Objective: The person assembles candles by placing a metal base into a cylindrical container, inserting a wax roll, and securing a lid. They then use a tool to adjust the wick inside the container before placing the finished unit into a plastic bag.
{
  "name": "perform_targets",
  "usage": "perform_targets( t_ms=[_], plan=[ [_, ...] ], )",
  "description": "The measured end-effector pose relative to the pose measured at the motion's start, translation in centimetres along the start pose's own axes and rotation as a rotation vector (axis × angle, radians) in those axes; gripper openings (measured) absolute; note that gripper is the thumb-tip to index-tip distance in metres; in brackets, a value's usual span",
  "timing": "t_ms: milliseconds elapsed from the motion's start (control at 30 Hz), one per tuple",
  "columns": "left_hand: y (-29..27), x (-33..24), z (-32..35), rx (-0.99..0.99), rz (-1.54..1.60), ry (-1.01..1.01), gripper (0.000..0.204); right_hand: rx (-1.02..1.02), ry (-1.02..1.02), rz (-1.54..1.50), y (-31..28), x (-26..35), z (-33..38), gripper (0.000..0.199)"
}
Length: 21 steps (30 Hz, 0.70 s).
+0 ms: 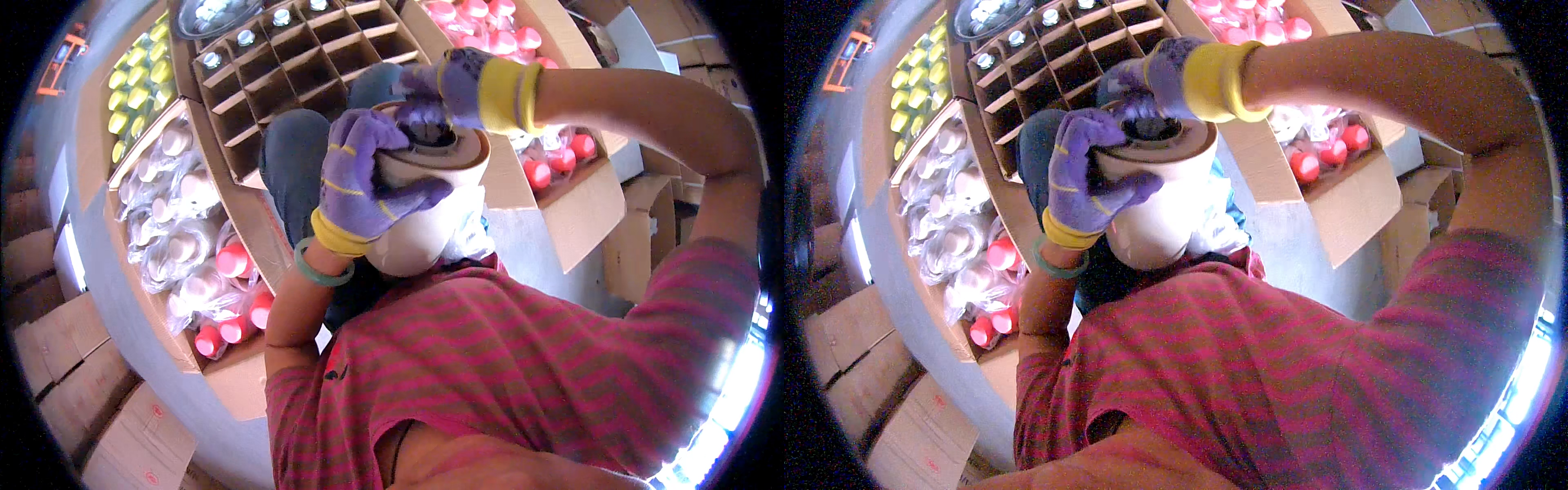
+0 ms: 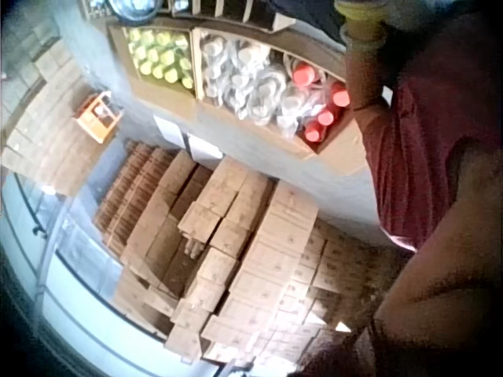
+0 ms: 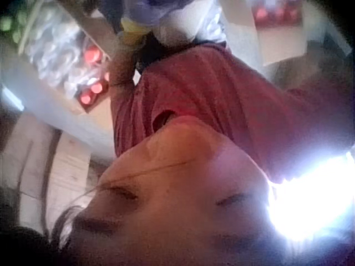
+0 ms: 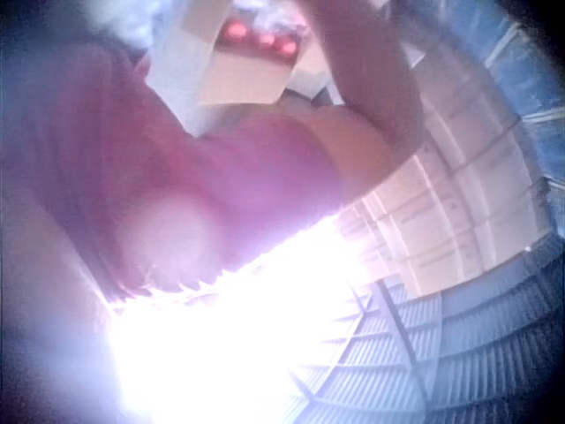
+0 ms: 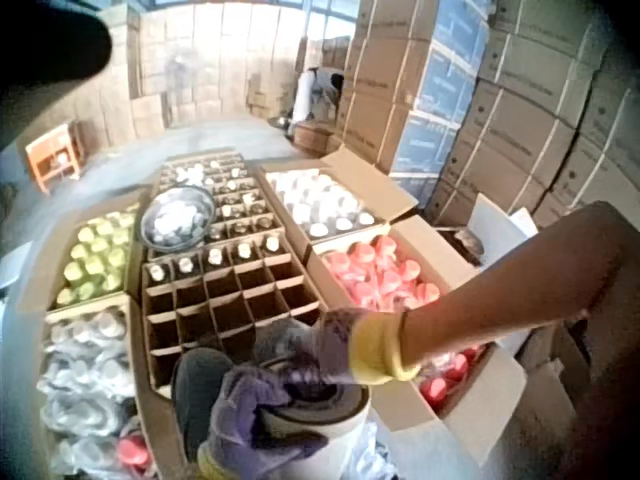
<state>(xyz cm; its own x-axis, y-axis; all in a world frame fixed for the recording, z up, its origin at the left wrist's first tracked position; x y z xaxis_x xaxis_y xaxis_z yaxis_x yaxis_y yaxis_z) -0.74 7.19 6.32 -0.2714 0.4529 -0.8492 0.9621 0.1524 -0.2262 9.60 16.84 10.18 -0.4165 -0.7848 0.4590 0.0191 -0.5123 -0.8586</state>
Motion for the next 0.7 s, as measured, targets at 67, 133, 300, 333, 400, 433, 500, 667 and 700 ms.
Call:
perform_targets(
  t_ms=[67, 133, 300, 333, 400, 433, 500, 667, 700],
  plan=[
    [0.4, -0.2, 0.2, -0.059, -0.145, -0.010, 0.056, 0.071, 0.177, -0.052, 0.8, -1.4, -1.2, 0.033],
    [1.2, -1.0, 0.0, -0.062, -0.163, 0.008, 0.055, 0.149, 0.396, -0.025, 0.5, -1.8, -0.4, 0.036],
    [-0.5, -2.2, 0.3, 0.026, 0.013, 0.089, 0.056, 0.142, 0.145, -0.165, -1.7, 0.5, 0.8, 0.036],
    [-1.0, -2.1, 0.4, 0.054, 0.047, 0.089, 0.057, 0.146, -0.027, -0.149, -2.4, 1.6, 1.2, 0.034],
    [-1.9, -1.7, 0.3, 0.103, 0.111, 0.093, 0.059, 0.255, -1.089, 0.428, -4.0, 4.3, 1.8, 0.027],
    [-2.2, -1.2, 0.5, 0.135, 0.135, 0.103, 0.062, 0.181, -0.998, 0.481, -3.7, 4.2, 1.8, 0.021],
    [-2.6, -1.1, 0.7, 0.178, 0.186, 0.100, 0.062, 0.139, -1.187, 0.495, -3.8, 5.8, 2.6, 0.019],
    [-2.9, -1.4, 0.7, 0.285, 0.275, 0.089, 0.062, 0.114, -1.514, 0.616, -3.5, 6.8, 2.2, 0.022],
    [-3.1, -1.5, 0.5, 0.305, 0.259, 0.108, 0.064, 0.119, -1.521, 0.624, -3.3, 6.9, 2.1, 0.022]
  ],
)
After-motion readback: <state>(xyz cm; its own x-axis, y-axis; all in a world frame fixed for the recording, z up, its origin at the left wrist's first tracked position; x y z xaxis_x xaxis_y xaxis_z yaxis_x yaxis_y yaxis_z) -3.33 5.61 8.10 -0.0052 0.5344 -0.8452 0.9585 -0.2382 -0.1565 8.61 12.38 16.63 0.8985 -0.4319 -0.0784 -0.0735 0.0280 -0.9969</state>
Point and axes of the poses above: each hand's wrist, its own z-axis away from the middle knuckle, its own y-axis out of the palm, x = y × z, the point moved 6 cm from there along -z, towards the middle knuckle, and after that the axes turned 10 degrees about -y, right-handed, at the moved point
